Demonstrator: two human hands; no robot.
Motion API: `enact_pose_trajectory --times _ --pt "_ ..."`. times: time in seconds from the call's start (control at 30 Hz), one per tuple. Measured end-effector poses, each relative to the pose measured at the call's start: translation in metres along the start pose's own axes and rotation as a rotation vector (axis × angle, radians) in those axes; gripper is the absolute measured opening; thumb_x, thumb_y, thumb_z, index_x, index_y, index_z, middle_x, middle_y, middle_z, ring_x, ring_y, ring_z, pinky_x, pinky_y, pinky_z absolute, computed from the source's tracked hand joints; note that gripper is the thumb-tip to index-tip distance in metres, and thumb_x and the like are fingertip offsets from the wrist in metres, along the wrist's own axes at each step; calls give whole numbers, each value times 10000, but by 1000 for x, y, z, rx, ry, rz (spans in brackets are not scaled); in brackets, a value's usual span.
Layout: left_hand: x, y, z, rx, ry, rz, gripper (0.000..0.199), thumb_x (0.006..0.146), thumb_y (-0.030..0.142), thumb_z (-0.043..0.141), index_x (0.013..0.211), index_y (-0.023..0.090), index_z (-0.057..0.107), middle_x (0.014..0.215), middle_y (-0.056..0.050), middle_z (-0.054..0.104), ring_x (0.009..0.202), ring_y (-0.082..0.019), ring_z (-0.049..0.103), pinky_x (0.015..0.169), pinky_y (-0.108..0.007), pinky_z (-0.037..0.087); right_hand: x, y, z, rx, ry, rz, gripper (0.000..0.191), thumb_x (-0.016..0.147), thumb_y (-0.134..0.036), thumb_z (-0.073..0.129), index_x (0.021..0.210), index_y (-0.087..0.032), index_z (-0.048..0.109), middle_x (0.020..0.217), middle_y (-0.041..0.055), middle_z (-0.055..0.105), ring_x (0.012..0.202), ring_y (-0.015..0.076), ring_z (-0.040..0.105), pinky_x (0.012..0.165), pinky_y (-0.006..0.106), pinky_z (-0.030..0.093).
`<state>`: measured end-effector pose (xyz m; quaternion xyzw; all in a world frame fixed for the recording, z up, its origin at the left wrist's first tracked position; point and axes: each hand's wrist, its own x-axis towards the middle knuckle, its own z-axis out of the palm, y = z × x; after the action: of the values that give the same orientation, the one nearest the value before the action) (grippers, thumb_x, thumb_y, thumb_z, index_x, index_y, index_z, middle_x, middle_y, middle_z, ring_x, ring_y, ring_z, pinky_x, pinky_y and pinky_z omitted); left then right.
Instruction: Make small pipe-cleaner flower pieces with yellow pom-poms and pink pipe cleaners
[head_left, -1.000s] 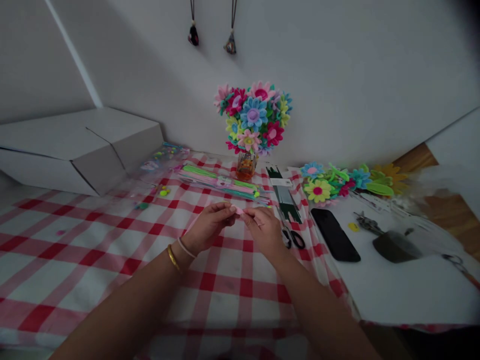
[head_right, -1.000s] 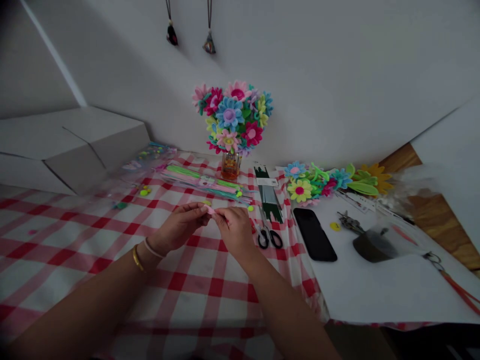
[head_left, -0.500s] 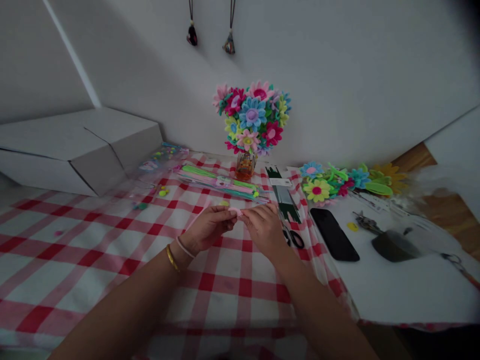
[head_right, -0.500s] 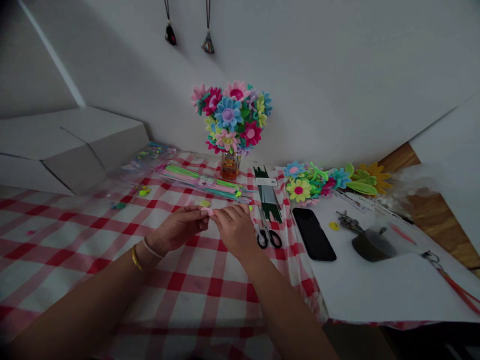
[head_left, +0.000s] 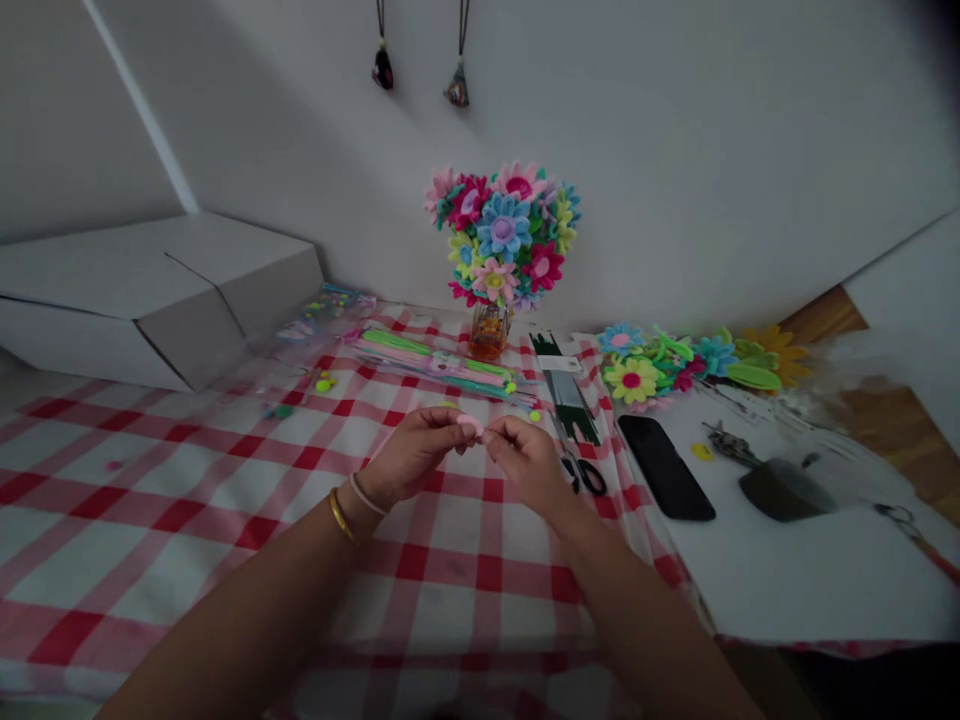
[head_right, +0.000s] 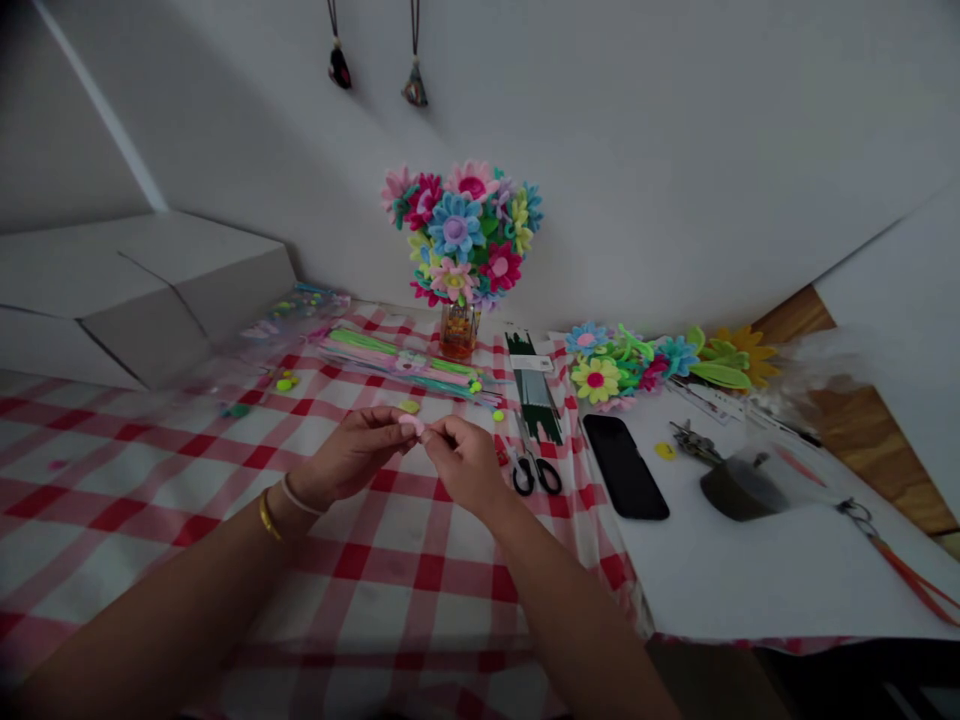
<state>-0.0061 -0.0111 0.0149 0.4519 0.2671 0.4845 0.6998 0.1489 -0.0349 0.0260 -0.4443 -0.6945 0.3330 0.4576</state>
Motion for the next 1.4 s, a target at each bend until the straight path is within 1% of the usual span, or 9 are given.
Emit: enact_pose_trajectory --times 0.1,0.2,0.33,0.5,0.77,0.97,1.1,1.2,1.4 --pt "-1 2 0 44 -37 73 61 664 187 673 709 145 675 648 -6 604 607 -86 488 604 -235 369 1 3 5 452 -52 177 183 752 -287 530 601 -182 524 507 -40 440 494 90 387 508 241 313" --pt "0 2 -2 68 -28 87 67 677 195 664 725 152 678 656 -5 609 621 -91 490 615 -241 368 4 6 6 584 -68 221 151 742 -287 561 641 -173 565 527 -31 492 516 90 427 539 243 339" --pt "2 1 -5 74 10 57 82 677 199 667 742 152 681 685 -12 620 633 -93 493 616 -240 366 6 9 4 414 -75 177 168 771 -318 548 715 -172 607 637 3 573 615 114 504 620 260 390" --pt "2 0 -4 -18 -18 35 138 742 254 603 721 140 677 671 -30 618 638 -111 519 635 -265 380 4 8 2 237 -22 85 202 814 -341 485 742 -178 580 670 6 569 637 119 512 617 256 404" --pt "5 -1 -10 -63 61 12 58 683 177 658 715 133 677 612 -5 591 580 -79 493 591 -229 357 2 6 -1 -288 21 -213 193 860 -284 407 829 -199 578 726 24 598 729 152 534 705 296 382" --pt "4 -1 -11 -35 33 48 67 681 189 658 691 124 667 596 -6 569 586 -87 478 589 -235 351 0 1 -2 -327 -25 -297 189 867 -242 380 803 -193 551 697 14 584 681 137 524 689 284 383" --pt "1 2 -6 -47 -32 13 109 709 228 636 740 127 663 662 -21 582 619 -95 494 612 -246 362 0 1 -3 -463 27 -358 176 860 -239 393 786 -183 543 704 32 576 697 150 509 677 292 368" --pt "1 2 -4 -48 -37 -4 76 684 202 661 713 134 646 674 -4 571 608 -80 484 610 -236 356 1 3 -4 -552 2 -395 181 862 -233 390 779 -176 540 710 39 575 705 155 504 685 301 354" --pt "1 1 -4 6 -104 -79 118 708 236 643 690 120 627 652 -2 559 592 -75 466 599 -229 344 -1 -2 -5 -524 -39 -369 182 838 -211 400 722 -170 534 682 31 560 688 152 482 686 306 332"
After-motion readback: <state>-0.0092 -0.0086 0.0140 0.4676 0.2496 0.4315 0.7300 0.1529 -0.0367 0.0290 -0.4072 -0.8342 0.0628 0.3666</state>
